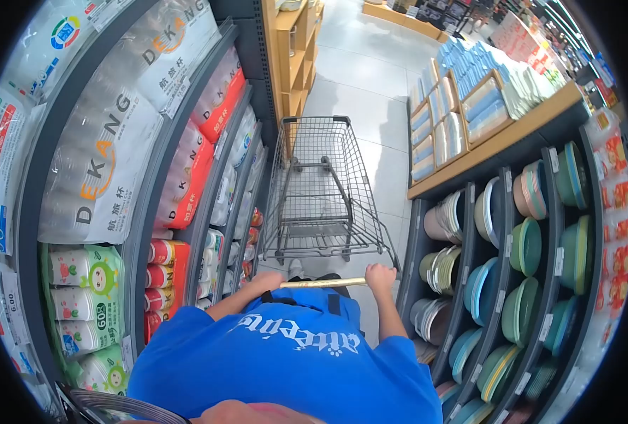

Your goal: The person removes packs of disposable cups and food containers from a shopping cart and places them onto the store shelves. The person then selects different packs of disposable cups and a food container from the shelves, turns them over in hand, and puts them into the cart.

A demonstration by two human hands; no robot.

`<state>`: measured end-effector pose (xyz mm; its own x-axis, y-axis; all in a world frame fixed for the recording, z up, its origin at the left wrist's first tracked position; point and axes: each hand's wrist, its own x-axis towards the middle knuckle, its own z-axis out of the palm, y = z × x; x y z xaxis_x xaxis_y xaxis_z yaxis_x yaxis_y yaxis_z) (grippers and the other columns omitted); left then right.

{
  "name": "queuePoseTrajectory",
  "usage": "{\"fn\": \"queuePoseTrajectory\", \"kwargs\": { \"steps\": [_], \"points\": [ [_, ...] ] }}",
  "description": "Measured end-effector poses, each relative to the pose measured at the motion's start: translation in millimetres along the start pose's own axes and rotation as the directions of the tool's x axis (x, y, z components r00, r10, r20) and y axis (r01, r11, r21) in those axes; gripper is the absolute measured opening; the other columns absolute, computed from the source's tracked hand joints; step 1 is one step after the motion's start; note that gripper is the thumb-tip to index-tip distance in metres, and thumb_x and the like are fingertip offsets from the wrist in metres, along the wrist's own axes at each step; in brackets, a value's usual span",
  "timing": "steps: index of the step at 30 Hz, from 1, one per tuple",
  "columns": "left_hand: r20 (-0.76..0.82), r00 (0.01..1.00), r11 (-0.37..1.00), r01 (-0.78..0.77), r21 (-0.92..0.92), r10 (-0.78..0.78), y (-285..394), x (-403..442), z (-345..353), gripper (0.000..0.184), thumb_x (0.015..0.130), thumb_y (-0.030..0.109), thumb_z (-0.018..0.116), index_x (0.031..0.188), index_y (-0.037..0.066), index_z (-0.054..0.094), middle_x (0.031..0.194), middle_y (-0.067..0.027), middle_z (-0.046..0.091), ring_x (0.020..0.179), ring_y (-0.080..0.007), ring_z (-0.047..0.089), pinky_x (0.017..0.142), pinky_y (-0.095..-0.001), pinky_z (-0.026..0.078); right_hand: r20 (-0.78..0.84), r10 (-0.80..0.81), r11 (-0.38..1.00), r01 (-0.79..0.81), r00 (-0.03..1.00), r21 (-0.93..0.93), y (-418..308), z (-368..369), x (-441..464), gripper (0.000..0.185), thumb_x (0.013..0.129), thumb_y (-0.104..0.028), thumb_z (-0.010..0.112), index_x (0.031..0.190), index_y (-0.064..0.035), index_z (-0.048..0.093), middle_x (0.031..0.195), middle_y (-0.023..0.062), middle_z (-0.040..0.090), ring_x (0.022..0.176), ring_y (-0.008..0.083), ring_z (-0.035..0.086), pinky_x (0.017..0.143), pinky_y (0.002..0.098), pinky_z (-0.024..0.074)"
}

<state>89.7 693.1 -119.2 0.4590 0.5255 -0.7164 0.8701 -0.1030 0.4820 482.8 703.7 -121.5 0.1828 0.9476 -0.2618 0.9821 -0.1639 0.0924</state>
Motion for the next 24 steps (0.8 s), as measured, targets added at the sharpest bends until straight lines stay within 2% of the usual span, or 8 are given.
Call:
{"fn": "queuePoseTrajectory", "kwargs": {
  "steps": [6,11,12,15,16,19,23,24],
  "points": [
    [-0.084,0.996,0.999,0.003,0.045,0.001,-7,-11,-22,0.028,0.087,0.028,0.063,0.104,0.009,0.074,0.103,-0.0184,0.073,0.098,-0.0377,0.071,0.083,-0.0515,0.055,0.219,0.033,0.998,-0.042,0.975,0.036,-17,-11,14,0.042,0.093,-0.038,0.053,0.081,-0.0066,0.078,0.08,0.0204,0.073,0.081,0.0381,0.073,0.083,0.0488,0.0538],
    [-0.168,0.986,0.998,0.023,0.062,-0.012,-13,-17,-43,0.037,0.074,0.043,0.075,0.094,0.012,0.073,0.09,-0.0157,0.073,0.09,-0.0364,0.071,0.076,-0.049,0.055,0.102,-0.065,0.986,0.048,0.993,0.162,-28,-22,16,0.04,0.092,-0.035,0.054,0.08,-0.0058,0.078,0.074,0.0211,0.071,0.07,0.0404,0.071,0.068,0.0508,0.0569],
    [-0.203,0.979,0.998,0.044,0.049,-0.033,-13,-19,-47,0.039,0.07,0.043,0.08,0.094,0.013,0.073,0.089,-0.0136,0.074,0.09,-0.0344,0.071,0.075,-0.0477,0.055,0.1,-0.078,0.984,0.061,0.992,0.17,-30,-24,19,0.04,0.092,-0.038,0.054,0.081,-0.0081,0.078,0.074,0.0203,0.071,0.07,0.0395,0.071,0.067,0.0509,0.0563],
    [-0.158,0.983,0.994,0.097,0.041,-0.089,-19,-14,-59,0.045,0.066,0.043,0.084,0.098,0.014,0.073,0.091,-0.0124,0.074,0.092,-0.0333,0.071,0.076,-0.0467,0.055,0.129,-0.122,0.977,0.097,0.984,0.19,-37,-20,29,0.041,0.093,-0.042,0.055,0.082,-0.0119,0.079,0.075,0.0185,0.072,0.072,0.0383,0.071,0.066,0.0508,0.0555],
    [-0.131,0.986,0.994,0.106,0.038,-0.1,-20,-13,-60,0.051,0.063,0.041,0.087,0.104,0.015,0.074,0.094,-0.0106,0.075,0.093,-0.0323,0.071,0.079,-0.046,0.054,0.144,-0.138,0.975,0.109,0.98,0.194,-37,-18,31,0.041,0.094,-0.043,0.054,0.082,-0.0127,0.079,0.075,0.0181,0.072,0.072,0.0382,0.071,0.066,0.0507,0.0554],
    [-0.046,0.989,0.989,0.142,0.031,-0.14,-15,-15,-64,0.048,0.067,0.035,0.084,0.11,0.016,0.073,0.104,-0.0113,0.074,0.1,-0.0315,0.07,0.082,-0.0452,0.054,0.16,-0.201,0.968,0.171,0.967,0.182,-34,-19,31,0.044,0.095,-0.042,0.049,0.084,-0.0116,0.079,0.076,0.0186,0.072,0.072,0.0385,0.071,0.068,0.0507,0.0561],
    [-0.079,0.983,0.985,0.168,0.033,-0.166,-17,-15,-59,0.058,0.065,0.033,0.086,0.119,0.017,0.071,0.111,-0.0103,0.073,0.107,-0.0302,0.068,0.089,-0.0443,0.053,0.206,-0.264,0.936,0.199,0.942,0.289,-36,-29,29,0.04,0.095,-0.044,0.053,0.084,-0.0122,0.075,0.083,0.0151,0.074,0.079,0.0369,0.071,0.07,0.0506,0.0547],
    [-0.064,0.984,0.986,0.165,0.008,-0.164,-20,-15,-60,0.06,0.064,0.032,0.086,0.12,0.017,0.07,0.112,-0.0104,0.073,0.108,-0.0305,0.068,0.09,-0.0445,0.053,0.275,-0.297,0.928,0.208,0.915,0.309,-36,-28,30,0.038,0.093,-0.045,0.058,0.083,-0.0114,0.073,0.085,0.0135,0.073,0.081,0.0363,0.071,0.07,0.05,0.0538]
  ]
}}
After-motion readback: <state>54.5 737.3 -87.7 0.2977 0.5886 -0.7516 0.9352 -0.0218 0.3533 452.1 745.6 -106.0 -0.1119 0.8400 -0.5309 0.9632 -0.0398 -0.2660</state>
